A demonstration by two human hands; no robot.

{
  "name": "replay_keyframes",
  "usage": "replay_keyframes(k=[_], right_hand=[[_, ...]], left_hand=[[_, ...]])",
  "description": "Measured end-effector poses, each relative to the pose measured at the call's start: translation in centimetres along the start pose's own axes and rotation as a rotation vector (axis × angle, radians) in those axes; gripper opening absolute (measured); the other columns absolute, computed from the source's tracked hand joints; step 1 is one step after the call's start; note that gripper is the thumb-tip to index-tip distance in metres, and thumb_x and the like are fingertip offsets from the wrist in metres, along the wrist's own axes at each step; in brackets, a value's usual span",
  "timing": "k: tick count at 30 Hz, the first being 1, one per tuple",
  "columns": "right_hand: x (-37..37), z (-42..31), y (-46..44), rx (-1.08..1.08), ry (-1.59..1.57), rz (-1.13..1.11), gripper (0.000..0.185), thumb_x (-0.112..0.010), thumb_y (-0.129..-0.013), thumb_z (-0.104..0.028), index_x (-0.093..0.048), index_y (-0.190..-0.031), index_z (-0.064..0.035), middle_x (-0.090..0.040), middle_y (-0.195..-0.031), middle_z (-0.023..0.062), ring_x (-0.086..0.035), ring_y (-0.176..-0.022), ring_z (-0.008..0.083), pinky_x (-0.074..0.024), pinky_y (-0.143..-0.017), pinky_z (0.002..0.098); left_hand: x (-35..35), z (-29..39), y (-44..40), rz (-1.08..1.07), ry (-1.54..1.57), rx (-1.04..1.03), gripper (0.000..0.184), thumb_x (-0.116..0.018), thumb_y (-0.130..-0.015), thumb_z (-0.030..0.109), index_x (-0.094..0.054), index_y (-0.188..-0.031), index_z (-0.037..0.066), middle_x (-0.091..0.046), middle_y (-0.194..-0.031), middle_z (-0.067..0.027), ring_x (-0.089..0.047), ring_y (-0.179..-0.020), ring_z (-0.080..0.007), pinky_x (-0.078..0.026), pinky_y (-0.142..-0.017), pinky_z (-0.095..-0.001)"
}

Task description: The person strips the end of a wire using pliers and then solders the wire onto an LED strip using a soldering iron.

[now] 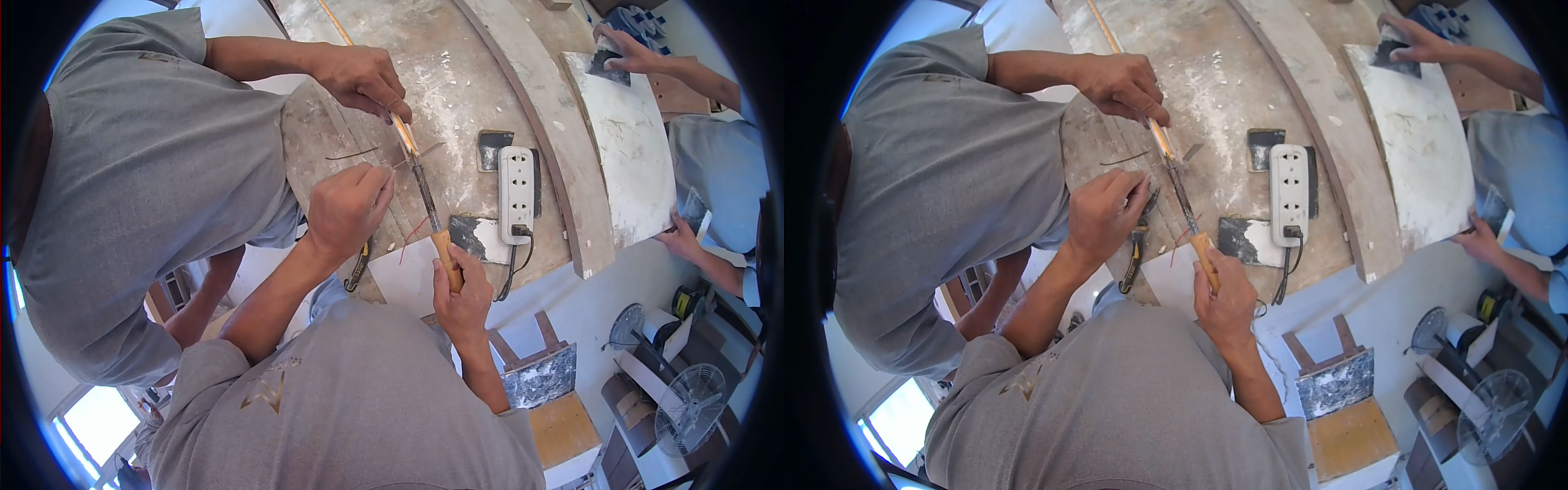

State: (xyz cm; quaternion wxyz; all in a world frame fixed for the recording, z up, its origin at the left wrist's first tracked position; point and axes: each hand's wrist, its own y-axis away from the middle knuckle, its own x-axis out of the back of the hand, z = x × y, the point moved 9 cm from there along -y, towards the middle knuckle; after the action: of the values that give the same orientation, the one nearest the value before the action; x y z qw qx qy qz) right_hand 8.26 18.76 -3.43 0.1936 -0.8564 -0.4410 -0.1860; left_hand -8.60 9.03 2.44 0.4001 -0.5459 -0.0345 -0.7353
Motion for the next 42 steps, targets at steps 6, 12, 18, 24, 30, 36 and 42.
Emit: replay_keyframes(k=[6,12,18,24,30,36,42], right_hand=[[0.0,0.0,0.0,0.004,0.001,0.003,0.03,-0.07,-0.079,0.003,-0.06,-0.107,0.0029,-0.062,-0.086,0.0183,-0.063,-0.071,0.0304,-0.0508,-0.062,0.0348],[-0.1,0.3,0.1,0.012,0.002,0.013,0.031,-0.071,-0.081,0.0,-0.06,-0.11,0.0017,-0.062,-0.083,0.015,-0.061,-0.068,0.0223,-0.0497,-0.062,0.0314],[-0.1,0.4,0.0,0.001,-0.005,0.014,0.033,-0.071,-0.081,0.001,-0.059,-0.111,0.0012,-0.063,-0.086,0.0145,-0.06,-0.07,0.0216,-0.0496,-0.064,0.0307],[0.9,-0.2,0.0,0.002,-0.027,0.07,0.031,-0.072,-0.078,0.003,-0.06,-0.107,0.0028,-0.064,-0.089,0.0183,-0.063,-0.071,0.0278,-0.0509,-0.063,0.0317],[1.8,0.3,0.6,0.01,-0.04,0.122,0.031,-0.073,-0.077,0.003,-0.06,-0.106,0.0024,-0.064,-0.088,0.0165,-0.062,-0.069,0.0244,-0.0503,-0.062,0.0305],[2.1,1.1,1.3,-0.023,-0.078,0.146,0.034,-0.074,-0.077,0.002,-0.059,-0.108,0.0011,-0.064,-0.087,0.0141,-0.06,-0.066,0.0216,-0.0491,-0.06,0.0297],[2.4,2.3,1.7,-0.045,-0.101,0.119,0.037,-0.07,-0.083,0.002,-0.053,-0.116,0.0024,-0.062,-0.096,0.0112,-0.061,-0.08,0.0123,-0.0496,-0.071,0.0243]], left_hand=[[-0.1,0.0,0.0,0.003,-0.001,-0.014,0.011,-0.07,-0.077,0.005,-0.06,-0.079,0.005,-0.057,-0.066,-0.0084,-0.061,-0.059,-0.0249,-0.049,-0.053,-0.0354],[-0.1,0.1,-0.2,0.003,-0.01,-0.016,0.011,-0.07,-0.077,0.005,-0.059,-0.078,0.005,-0.057,-0.066,-0.0083,-0.061,-0.059,-0.0246,-0.049,-0.052,-0.0351],[-0.2,0.1,-0.3,0.005,-0.019,-0.024,0.012,-0.07,-0.077,0.006,-0.059,-0.078,0.005,-0.056,-0.065,-0.0081,-0.061,-0.058,-0.0244,-0.049,-0.052,-0.0349],[0.6,0.3,-0.3,0.042,-0.002,-0.03,0.01,-0.071,-0.077,0.005,-0.06,-0.078,0.005,-0.057,-0.066,-0.0078,-0.06,-0.058,-0.0247,-0.048,-0.052,-0.0348],[0.7,-0.7,0.2,0.006,0.035,0.039,0.011,-0.072,-0.076,0.002,-0.066,-0.086,0.004,-0.064,-0.073,-0.0108,-0.064,-0.061,-0.0261,-0.049,-0.055,-0.0331],[0.7,-1.0,0.5,0.011,0.086,0.063,0.01,-0.071,-0.078,0.002,-0.067,-0.087,0.004,-0.064,-0.074,-0.0112,-0.063,-0.06,-0.0263,-0.049,-0.055,-0.0335],[1.7,-1.1,-2.4,-0.11,-0.06,0.045,0.01,-0.071,-0.08,0.006,-0.068,-0.089,0.006,-0.064,-0.077,-0.0102,-0.063,-0.064,-0.0278,-0.049,-0.058,-0.0363]])
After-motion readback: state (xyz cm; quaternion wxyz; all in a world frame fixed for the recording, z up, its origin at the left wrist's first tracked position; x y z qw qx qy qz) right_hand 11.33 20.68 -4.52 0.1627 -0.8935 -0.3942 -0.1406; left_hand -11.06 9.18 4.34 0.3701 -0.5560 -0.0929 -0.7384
